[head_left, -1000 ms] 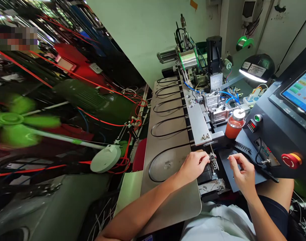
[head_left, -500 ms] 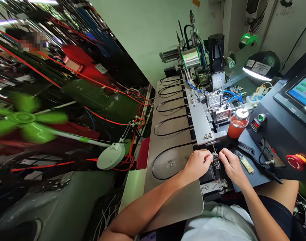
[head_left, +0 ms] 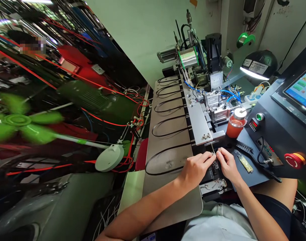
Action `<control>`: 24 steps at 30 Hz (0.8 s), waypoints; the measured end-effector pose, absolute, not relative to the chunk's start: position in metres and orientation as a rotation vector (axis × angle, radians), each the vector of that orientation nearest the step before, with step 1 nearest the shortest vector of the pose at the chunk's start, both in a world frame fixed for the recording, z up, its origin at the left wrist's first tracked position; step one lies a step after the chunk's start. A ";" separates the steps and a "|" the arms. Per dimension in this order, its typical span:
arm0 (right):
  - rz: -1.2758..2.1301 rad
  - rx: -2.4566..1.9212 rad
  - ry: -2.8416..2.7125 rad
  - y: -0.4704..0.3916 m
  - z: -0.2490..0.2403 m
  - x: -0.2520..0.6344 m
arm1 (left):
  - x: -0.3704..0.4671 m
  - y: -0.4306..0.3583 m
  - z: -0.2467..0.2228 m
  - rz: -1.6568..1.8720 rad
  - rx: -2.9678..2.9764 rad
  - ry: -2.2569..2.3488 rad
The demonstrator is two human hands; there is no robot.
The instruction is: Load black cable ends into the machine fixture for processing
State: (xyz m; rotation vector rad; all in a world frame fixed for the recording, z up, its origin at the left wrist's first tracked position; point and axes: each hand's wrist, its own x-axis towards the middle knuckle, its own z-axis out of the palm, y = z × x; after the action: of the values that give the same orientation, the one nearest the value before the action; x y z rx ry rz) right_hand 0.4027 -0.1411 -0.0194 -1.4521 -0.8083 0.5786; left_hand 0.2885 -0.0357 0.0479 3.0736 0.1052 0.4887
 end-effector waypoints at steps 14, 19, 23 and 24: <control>0.168 -1.666 -1.191 -0.162 -0.002 0.411 | 0.285 -0.028 0.066 0.163 3.048 0.315; -0.010 -1.714 -1.205 -0.167 -0.003 0.408 | 0.287 -0.027 0.071 0.035 3.040 0.332; -0.011 -1.720 -1.221 -0.168 -0.001 0.407 | 0.288 -0.028 0.071 0.027 3.026 0.339; 0.001 -1.723 -1.235 -0.168 0.000 0.406 | 0.287 -0.028 0.070 0.034 3.027 0.341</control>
State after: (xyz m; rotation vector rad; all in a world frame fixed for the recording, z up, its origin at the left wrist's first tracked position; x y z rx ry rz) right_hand 0.4059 -0.1678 -0.0004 -1.7230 -1.2347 0.0005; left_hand 0.2873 -0.0283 0.0704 3.0268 0.3406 0.0345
